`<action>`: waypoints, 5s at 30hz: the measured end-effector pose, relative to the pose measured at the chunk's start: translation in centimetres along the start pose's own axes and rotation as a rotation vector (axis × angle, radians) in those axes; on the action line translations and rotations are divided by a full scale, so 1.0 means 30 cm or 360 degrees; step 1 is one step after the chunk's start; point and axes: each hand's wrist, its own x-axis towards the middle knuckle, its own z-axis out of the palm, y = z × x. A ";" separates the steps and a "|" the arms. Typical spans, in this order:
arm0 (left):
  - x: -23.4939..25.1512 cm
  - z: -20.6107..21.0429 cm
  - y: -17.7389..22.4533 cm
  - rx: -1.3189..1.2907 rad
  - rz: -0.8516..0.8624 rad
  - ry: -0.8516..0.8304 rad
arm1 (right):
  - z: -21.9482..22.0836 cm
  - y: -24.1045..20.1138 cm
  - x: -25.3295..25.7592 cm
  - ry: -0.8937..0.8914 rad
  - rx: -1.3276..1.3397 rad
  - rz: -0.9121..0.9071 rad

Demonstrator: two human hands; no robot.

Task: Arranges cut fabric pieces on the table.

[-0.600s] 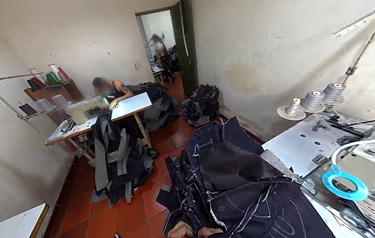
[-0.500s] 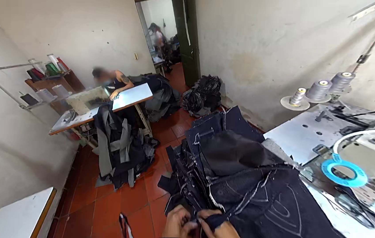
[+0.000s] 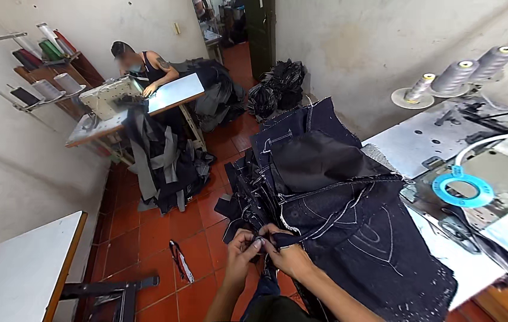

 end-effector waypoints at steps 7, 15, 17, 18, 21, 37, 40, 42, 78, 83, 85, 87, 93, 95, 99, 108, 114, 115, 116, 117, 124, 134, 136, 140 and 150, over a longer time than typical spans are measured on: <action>-0.029 0.036 -0.027 -0.0540 -0.0417 0.0192 | -0.005 -0.053 -0.009 0.0060 0.0129 0.0040; -0.062 0.053 -0.128 -0.0947 -0.0338 0.0255 | 0.091 0.028 0.040 0.0257 0.0623 -0.0079; -0.047 0.073 -0.110 -0.0794 -0.0285 0.0225 | 0.106 0.041 0.045 0.0118 0.0945 -0.0069; -0.037 0.078 -0.103 -0.0716 -0.0264 0.0180 | 0.106 0.040 0.045 0.0072 0.1049 -0.0079; -0.006 0.077 -0.088 -0.0555 -0.0250 0.0079 | 0.082 0.030 0.043 -0.0048 0.1133 -0.0076; 0.015 0.006 0.058 0.1888 0.0881 -0.0114 | 0.034 -0.029 -0.073 -0.0098 0.1116 0.0351; 0.014 -0.013 0.104 0.2299 0.1273 -0.0159 | -0.070 -0.047 -0.186 -0.0381 0.0208 0.0071; 0.027 -0.014 0.163 0.2416 0.1224 -0.0278 | -0.080 -0.019 -0.263 0.0220 -0.0165 -0.0431; 0.162 0.284 0.192 0.0773 0.1012 -0.0232 | -0.430 -0.084 -0.037 0.0522 -0.0269 -0.0485; 0.128 0.354 0.160 0.0884 0.1291 0.0131 | -0.473 -0.080 -0.037 0.0389 -0.0170 -0.0265; 0.124 0.367 0.181 0.0834 0.1046 0.0090 | -0.483 -0.069 -0.034 0.0303 -0.0089 -0.0249; 0.124 0.365 0.218 0.0844 0.0844 0.0039 | -0.486 -0.059 -0.029 0.0310 -0.0078 -0.0295; 0.152 0.332 0.258 0.1073 0.0786 -0.0213 | -0.422 -0.002 0.011 0.0453 0.0399 -0.0283; 0.115 0.341 0.263 0.1370 0.1025 -0.0171 | -0.418 -0.014 0.021 0.0619 0.0588 -0.0194; 0.044 0.345 0.143 0.1929 0.1586 -0.0273 | -0.419 -0.053 0.045 0.0678 0.0748 -0.0019; 0.131 0.381 0.288 0.0779 0.1119 0.0054 | -0.446 -0.274 -0.087 0.0265 0.0825 -0.0715; 0.239 0.431 0.122 0.1497 0.1423 -0.0129 | -0.617 -0.253 -0.191 0.0449 0.0706 -0.0629; 0.253 0.414 0.065 0.1618 0.1319 -0.0206 | -0.677 -0.253 -0.225 0.0589 0.0859 -0.0644; 0.246 0.397 0.026 0.1665 0.1187 -0.0271 | -0.748 -0.257 -0.256 0.0696 0.1020 -0.0711; 0.228 0.385 0.027 0.1630 0.1036 -0.0389 | -0.808 -0.253 -0.275 0.0747 0.1185 -0.0776; 0.247 0.385 0.128 0.1716 0.1386 -0.0228 | -0.866 -0.098 -0.290 0.0588 -0.0911 -0.0317; 0.639 0.360 0.372 0.1431 0.0423 0.0009 | -0.591 -0.039 0.001 0.0670 0.0961 -0.0029; 0.705 0.315 0.300 0.1038 0.0029 -0.0159 | -0.627 -0.049 0.033 0.0705 0.1316 -0.0003; 0.680 0.345 0.281 0.1016 -0.0084 -0.0184 | -0.271 -0.151 0.088 0.0944 0.0506 -0.0081; 0.706 0.256 0.288 0.1033 -0.0097 -0.0366 | -0.097 -0.158 0.054 0.0020 0.0690 -0.0546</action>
